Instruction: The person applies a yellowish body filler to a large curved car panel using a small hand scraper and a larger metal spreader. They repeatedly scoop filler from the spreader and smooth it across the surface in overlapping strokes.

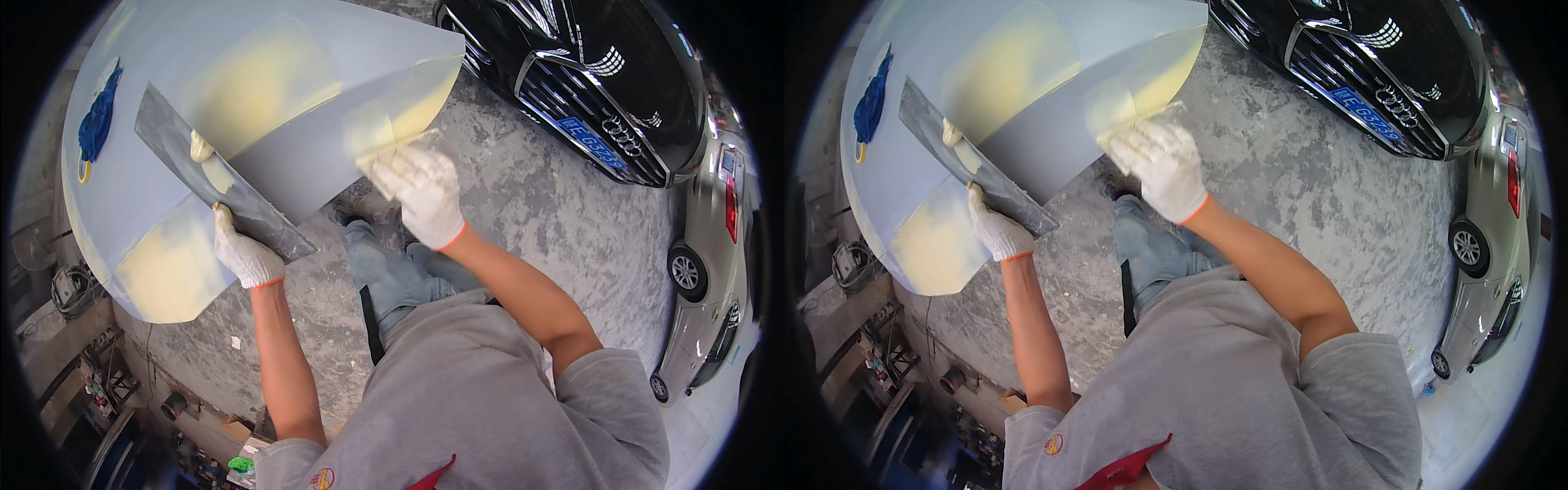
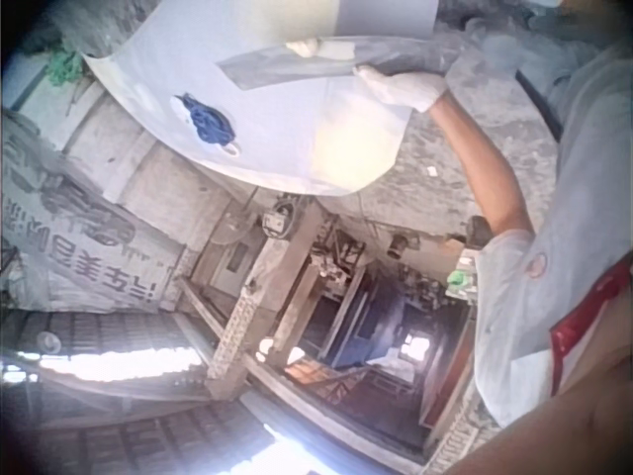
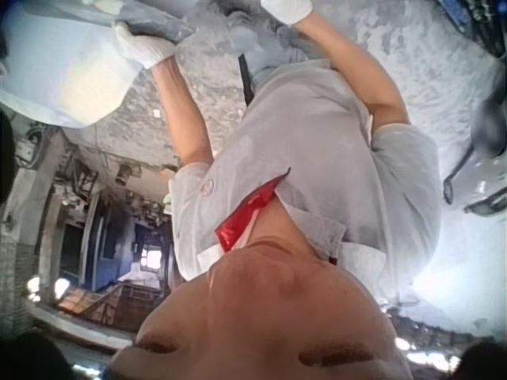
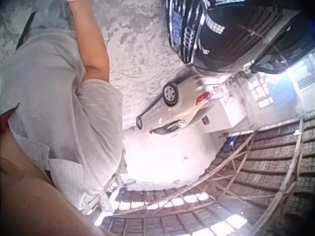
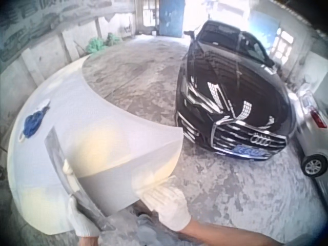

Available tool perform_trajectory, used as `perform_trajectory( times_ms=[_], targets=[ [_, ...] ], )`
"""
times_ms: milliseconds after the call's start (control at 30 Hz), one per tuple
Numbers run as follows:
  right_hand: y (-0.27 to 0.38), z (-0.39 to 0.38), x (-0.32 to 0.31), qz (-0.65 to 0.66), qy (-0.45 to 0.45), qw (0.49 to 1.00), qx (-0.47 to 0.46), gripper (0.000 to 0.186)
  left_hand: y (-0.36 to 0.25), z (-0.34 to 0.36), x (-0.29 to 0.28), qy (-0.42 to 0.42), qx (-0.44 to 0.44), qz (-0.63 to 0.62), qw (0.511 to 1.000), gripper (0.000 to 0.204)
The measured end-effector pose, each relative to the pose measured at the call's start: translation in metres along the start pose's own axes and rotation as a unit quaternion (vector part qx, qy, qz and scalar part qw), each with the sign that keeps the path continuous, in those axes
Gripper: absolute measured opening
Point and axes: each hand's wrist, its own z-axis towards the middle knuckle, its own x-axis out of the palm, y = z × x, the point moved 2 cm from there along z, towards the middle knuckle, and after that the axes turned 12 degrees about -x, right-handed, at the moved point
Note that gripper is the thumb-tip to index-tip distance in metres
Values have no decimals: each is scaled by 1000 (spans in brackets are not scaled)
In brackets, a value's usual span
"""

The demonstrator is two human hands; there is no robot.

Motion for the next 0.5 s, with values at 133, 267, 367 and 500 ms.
perform_trajectory(
  times_ms=[133, 267, 367, 500],
  targets=[
    [-41, 26, 14, -52, -29, 998, -12, 43, 0, 0, 0, 4, 6, 2, 1000, 36],
    [-57, 40, 25, -77, -37, 994, -67, 43, 2, 6, -4, 22, 6, 8, 1000, 38],
    [-54, 41, 27, -71, -23, 995, -73, 44, 4, 11, -8, 10, 19, 12, 1000, 38],
    [-42, 28, 25, -33, -5, 997, -65, 44, 3, 10, -8, 8, 12, 23, 1000, 38]
  ],
)
